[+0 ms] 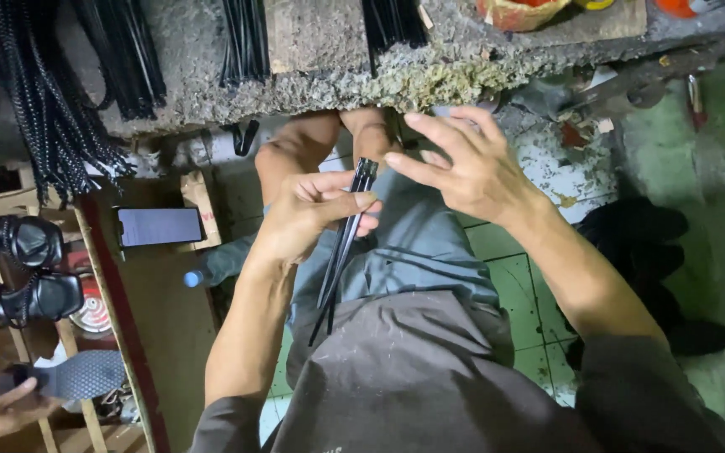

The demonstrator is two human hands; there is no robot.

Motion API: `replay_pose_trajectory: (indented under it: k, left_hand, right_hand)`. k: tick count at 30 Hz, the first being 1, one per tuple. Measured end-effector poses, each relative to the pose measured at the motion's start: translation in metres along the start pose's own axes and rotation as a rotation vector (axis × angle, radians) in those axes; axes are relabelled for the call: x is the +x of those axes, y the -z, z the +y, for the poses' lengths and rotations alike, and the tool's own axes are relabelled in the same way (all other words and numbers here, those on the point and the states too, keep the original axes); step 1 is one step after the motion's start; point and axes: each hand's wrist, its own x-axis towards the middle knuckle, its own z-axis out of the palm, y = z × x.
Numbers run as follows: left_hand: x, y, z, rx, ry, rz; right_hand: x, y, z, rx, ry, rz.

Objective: Applying adhesive to the ends of thin black sandal straps at a workbench in a shoe factory.

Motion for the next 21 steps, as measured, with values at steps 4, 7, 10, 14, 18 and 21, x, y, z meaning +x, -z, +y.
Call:
replay_pose_trajectory:
  k: [4,7,10,14,18,21]
  left_hand:
    - [0.0,-0.006,-0.004,0.006,-0.001,-0.022]
    - [-0.003,-0.015,0.007,0.005,0.079,0.063]
    - [-0.01,-0.011,0.011,0.099,0.054,-0.024]
    - [0.001,-0.013,0.001,-0.035,-0.186,0.098]
    - [0.021,-0.008,-0.019,-0.067,-0.309,0.3]
    - [0.022,-0.009,-0.002,-0.227,-0.297,0.331]
  right_hand:
    - [0.019,0.008,-0.015,-0.022,0.005,0.011]
    - [0.03,0.007,-0.003,-0.057,0.057,0.02]
    - [0.028,0.005,0.006,-0.25,0.036,-0.167]
    - [0.019,-0.011,-0.034,0.856,-0.503,-0.041]
    - [0.023,-0.036,-0.081,1.29,-1.268,-0.114]
    - [0.043,-0.028,-0.093,1.232,-1.436,-0.082]
